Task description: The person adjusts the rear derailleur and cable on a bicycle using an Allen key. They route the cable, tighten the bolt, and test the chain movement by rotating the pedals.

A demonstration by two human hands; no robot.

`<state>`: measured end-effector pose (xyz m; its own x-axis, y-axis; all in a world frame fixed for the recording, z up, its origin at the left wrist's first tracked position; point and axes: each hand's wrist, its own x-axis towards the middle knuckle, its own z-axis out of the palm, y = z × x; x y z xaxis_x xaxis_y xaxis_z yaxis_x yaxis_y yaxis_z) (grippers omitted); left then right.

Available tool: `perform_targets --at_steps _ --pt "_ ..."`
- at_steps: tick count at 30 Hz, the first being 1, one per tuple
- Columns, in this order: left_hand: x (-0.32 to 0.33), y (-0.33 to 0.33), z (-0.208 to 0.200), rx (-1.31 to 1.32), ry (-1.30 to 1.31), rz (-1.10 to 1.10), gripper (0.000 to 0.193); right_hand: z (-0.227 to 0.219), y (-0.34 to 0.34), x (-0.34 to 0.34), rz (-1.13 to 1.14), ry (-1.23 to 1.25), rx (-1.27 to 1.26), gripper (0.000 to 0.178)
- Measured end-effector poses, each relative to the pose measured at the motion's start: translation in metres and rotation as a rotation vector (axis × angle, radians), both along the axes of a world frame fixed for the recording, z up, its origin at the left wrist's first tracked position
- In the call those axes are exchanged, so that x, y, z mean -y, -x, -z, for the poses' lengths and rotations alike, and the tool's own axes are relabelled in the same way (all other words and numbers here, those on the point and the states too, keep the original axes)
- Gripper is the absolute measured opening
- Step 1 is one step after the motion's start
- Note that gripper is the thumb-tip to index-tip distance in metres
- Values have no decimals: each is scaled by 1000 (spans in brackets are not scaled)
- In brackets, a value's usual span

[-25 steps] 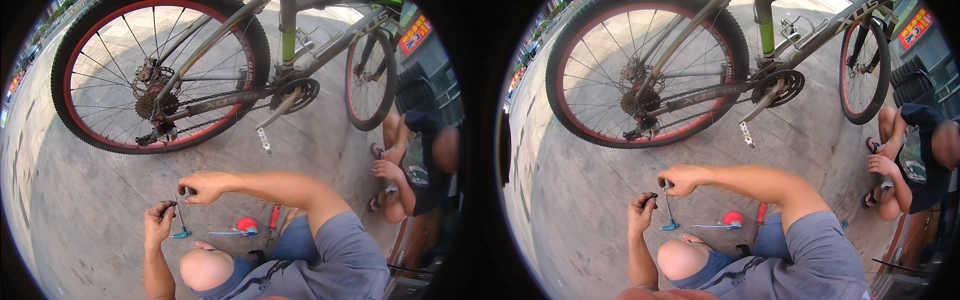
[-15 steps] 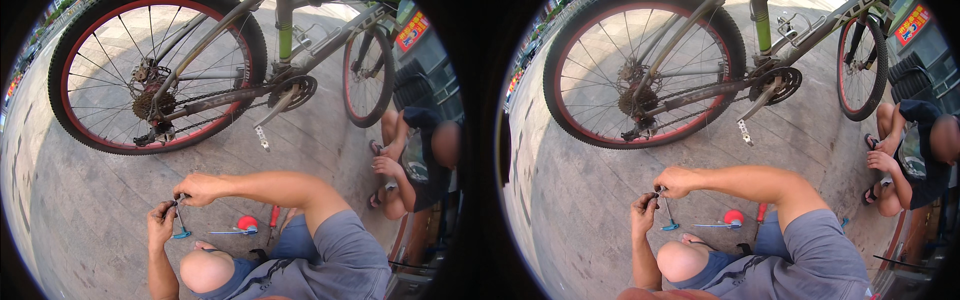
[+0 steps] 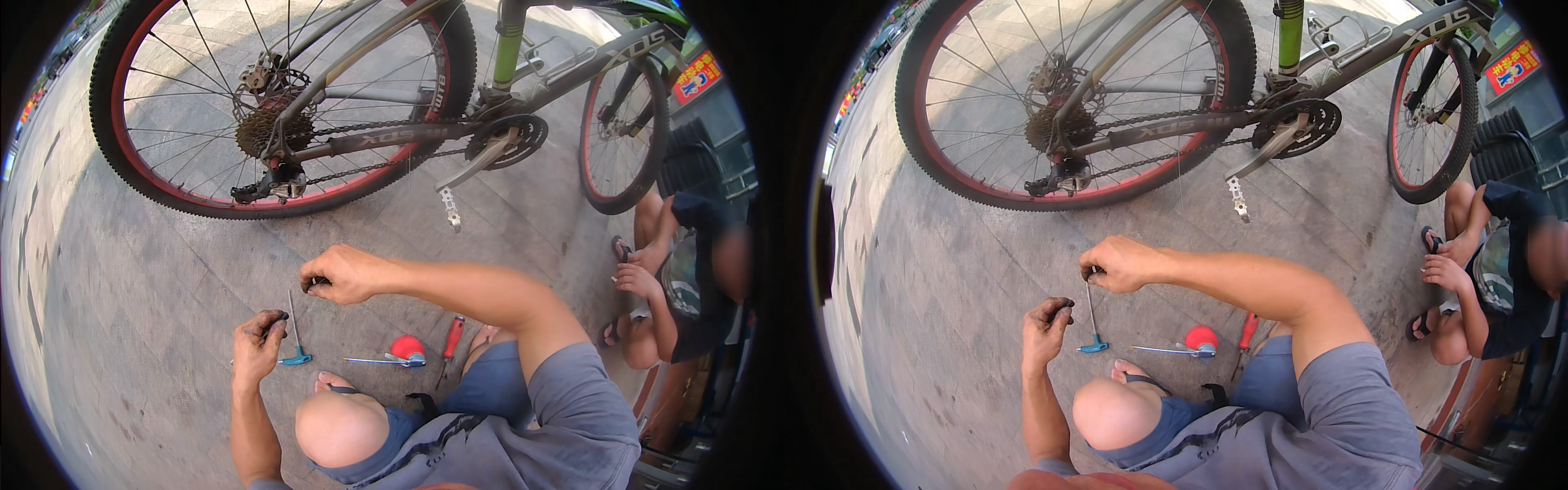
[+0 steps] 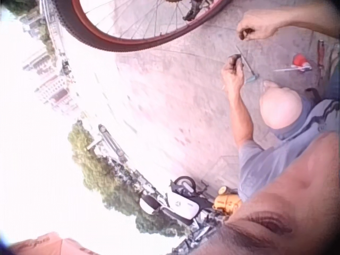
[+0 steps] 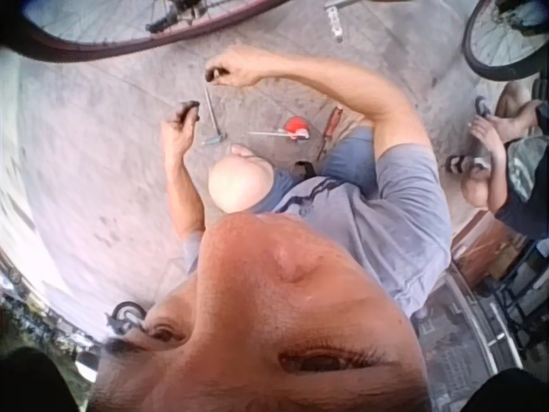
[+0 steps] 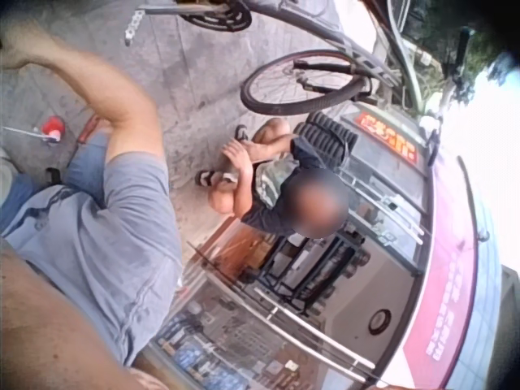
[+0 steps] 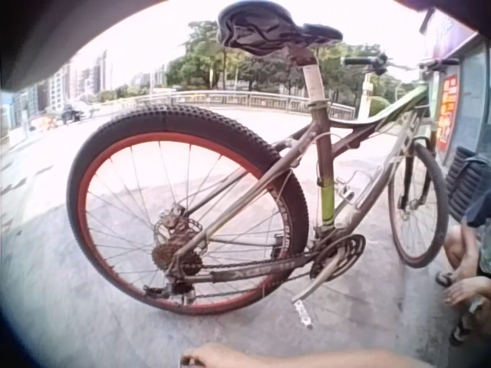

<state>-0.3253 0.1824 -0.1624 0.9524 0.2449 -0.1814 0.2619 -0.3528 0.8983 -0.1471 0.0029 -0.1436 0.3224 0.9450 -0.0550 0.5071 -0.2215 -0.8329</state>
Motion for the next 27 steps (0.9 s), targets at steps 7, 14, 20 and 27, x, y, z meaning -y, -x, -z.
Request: perform_targets --at_steps 7,14,20,27 --pt "5 -3 15 94 119 -118 13 5 10 -3 32 -41 92 17" --pt "15 -8 6 101 67 5 14 0 12 -8 18 -4 71 18" --pt "18 -20 8 136 199 -88 14 -5 11 -13 63 -32 -12 17" --pt "20 -22 1 89 85 15 15 3 5 -4 15 0 15 17"
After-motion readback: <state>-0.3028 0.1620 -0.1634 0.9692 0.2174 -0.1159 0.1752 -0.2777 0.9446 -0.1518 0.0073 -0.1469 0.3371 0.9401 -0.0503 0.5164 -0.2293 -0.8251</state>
